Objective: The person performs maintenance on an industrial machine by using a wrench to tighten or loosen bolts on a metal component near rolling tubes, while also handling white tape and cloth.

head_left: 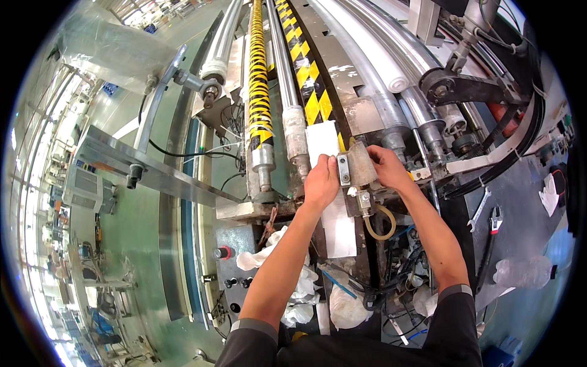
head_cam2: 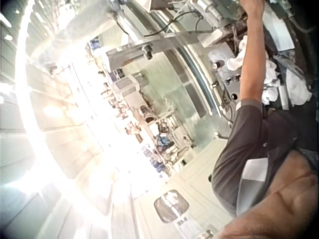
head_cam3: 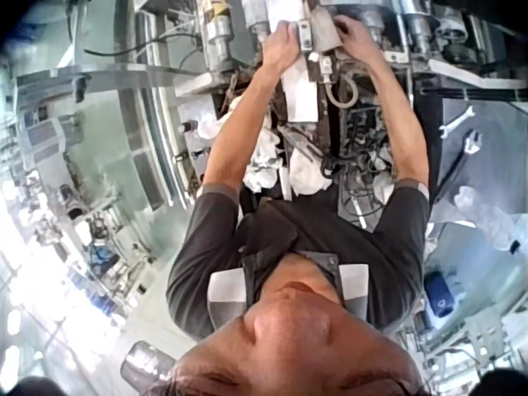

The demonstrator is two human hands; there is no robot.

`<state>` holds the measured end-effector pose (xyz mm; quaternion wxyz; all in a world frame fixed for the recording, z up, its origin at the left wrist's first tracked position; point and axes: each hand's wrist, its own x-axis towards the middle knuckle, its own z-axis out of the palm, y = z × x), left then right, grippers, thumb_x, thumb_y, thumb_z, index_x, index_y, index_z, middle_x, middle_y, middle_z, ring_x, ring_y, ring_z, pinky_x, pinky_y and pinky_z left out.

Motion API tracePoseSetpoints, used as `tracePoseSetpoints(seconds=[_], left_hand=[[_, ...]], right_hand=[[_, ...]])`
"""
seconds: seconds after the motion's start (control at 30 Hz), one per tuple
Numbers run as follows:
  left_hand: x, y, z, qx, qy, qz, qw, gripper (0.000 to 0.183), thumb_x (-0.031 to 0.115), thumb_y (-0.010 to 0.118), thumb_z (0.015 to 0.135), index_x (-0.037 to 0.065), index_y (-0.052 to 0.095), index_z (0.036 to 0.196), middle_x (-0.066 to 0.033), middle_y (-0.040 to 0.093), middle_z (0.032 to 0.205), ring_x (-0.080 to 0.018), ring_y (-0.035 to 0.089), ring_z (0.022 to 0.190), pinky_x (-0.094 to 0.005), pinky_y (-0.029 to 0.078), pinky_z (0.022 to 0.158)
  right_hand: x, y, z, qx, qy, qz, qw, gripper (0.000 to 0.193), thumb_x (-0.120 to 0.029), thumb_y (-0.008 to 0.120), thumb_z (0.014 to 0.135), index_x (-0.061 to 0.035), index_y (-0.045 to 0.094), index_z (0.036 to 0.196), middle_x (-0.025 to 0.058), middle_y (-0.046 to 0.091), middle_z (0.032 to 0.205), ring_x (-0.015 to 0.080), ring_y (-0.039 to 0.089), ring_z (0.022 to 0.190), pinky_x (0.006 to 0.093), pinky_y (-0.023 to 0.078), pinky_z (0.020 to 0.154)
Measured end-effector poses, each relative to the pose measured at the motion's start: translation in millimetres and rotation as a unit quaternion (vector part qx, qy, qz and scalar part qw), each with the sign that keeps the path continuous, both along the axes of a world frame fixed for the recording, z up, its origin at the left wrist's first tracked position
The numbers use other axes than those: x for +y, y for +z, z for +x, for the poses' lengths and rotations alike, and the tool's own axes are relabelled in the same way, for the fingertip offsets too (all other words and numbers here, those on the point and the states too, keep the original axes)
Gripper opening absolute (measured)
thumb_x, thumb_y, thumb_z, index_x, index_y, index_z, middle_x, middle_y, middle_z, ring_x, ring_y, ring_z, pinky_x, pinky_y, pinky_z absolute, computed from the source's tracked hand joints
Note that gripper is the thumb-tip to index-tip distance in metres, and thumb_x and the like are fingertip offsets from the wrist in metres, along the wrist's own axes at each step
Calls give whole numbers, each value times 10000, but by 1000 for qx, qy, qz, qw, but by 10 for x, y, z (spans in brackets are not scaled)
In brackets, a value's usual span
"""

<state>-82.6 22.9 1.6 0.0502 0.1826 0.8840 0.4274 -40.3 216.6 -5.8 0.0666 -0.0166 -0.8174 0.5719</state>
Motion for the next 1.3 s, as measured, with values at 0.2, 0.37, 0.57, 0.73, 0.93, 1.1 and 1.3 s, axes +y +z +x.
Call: tracePoseSetpoints(seconds=[0.2, 0.37, 0.57, 0.73, 0.93, 1.1, 1.3], left_hand=[[-27, -66, -51, -27, 3, 8, 1000, 394, 369, 316, 995, 24, 490, 920, -272, 602, 843, -482, 557, 825, -531, 423, 716], [6, -127, -175, -135, -7, 58, 989, 454, 385, 338, 979, -3, 569, 933, -248, 618, 866, -439, 571, 879, -474, 434, 786], [21, -165, -221, -262, -12, 102, 960, 463, 369, 385, 1002, -26, 587, 1135, -52, 592, 906, -106, 485, 744, -257, 408, 683], [-90, -209, -149, -336, 26, 208, 918, 521, 437, 391, 982, -40, 598, 1023, -56, 583, 807, -119, 501, 706, -270, 414, 664], [-43, 2, 156, -210, 43, 192, 958, 550, 493, 430, 945, -35, 578, 984, -130, 624, 781, -242, 595, 735, -347, 457, 745], [-131, -191, 244, -145, 64, 212, 964, 386, 344, 516, 930, -17, 581, 1050, -171, 654, 884, -267, 627, 837, -361, 470, 780], [-165, -139, 351, -148, 4, 213, 966, 315, 255, 546, 945, 19, 588, 1149, -54, 622, 949, -122, 564, 754, -276, 486, 645]], right_hand=[[-51, 17, 12, 4, 14, 6, 1000, 153, -80, 567, 915, 37, 610, 1004, 97, 668, 875, 125, 598, 796, 280, 481, 735], [-4, -22, 8, -2, 13, -17, 1000, 149, -71, 561, 920, 41, 608, 1006, 76, 667, 879, 110, 592, 805, 269, 482, 742], [39, -63, 27, -28, 11, -24, 999, 154, -82, 552, 931, 33, 606, 1018, 63, 663, 891, 103, 589, 803, 261, 481, 749], [-79, 26, 14, -46, 12, -17, 999, 168, -95, 551, 934, 29, 606, 1033, 53, 664, 906, 99, 586, 808, 256, 480, 744], [6, 108, 77, 7, -8, 34, 999, 174, -102, 569, 914, 18, 619, 1030, 82, 677, 925, 130, 617, 832, 271, 483, 758], [-175, 60, 179, 53, -123, 49, 990, 262, -139, 618, 886, -3, 593, 1109, 115, 676, 938, 170, 642, 884, 303, 490, 764], [70, 493, 1442, 64, -294, 60, 952, 227, -179, 639, 879, -29, 636, 1048, 65, 652, 885, 129, 609, 797, 267, 478, 704]])
